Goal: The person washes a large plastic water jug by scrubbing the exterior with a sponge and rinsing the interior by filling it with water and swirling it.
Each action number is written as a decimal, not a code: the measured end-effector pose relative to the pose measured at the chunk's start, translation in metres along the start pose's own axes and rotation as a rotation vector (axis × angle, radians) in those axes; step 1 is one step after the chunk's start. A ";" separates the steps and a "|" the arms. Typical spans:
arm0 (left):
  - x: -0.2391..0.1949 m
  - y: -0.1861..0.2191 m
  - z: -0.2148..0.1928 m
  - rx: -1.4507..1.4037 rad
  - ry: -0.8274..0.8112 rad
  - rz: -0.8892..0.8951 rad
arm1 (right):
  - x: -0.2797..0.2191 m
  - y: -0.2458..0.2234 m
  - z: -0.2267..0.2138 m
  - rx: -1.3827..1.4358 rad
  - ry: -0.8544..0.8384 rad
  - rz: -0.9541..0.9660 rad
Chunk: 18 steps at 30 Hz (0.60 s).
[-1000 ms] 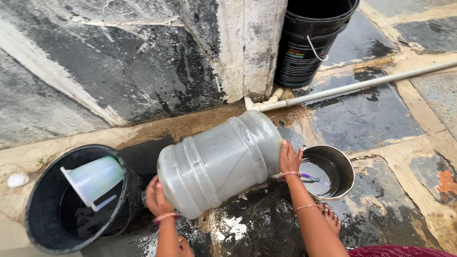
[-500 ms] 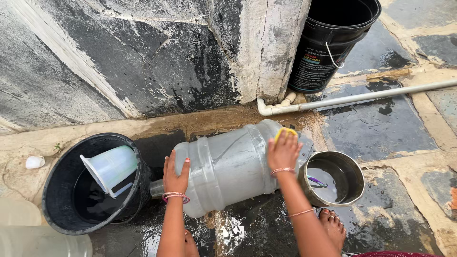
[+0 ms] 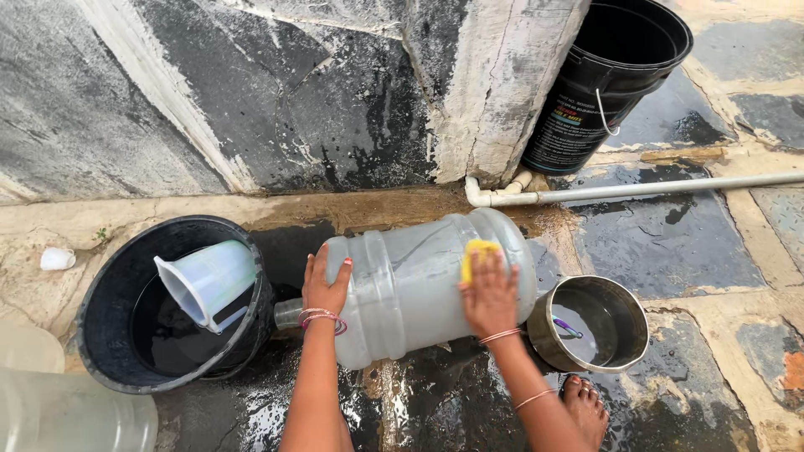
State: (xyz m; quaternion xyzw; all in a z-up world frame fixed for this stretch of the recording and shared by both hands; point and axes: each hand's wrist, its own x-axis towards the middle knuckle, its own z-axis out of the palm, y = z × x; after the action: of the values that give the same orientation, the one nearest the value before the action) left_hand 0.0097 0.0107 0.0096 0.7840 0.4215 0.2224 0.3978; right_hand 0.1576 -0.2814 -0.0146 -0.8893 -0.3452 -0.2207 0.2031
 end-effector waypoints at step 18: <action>-0.005 -0.001 0.013 0.006 0.046 0.050 | 0.082 -0.057 0.036 -0.026 -0.178 0.017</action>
State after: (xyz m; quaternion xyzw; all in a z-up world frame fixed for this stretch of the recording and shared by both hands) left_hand 0.0154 0.0007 0.0014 0.7902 0.4115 0.2492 0.3797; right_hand 0.1811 -0.1814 0.0108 -0.9109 -0.3513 -0.1437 0.1618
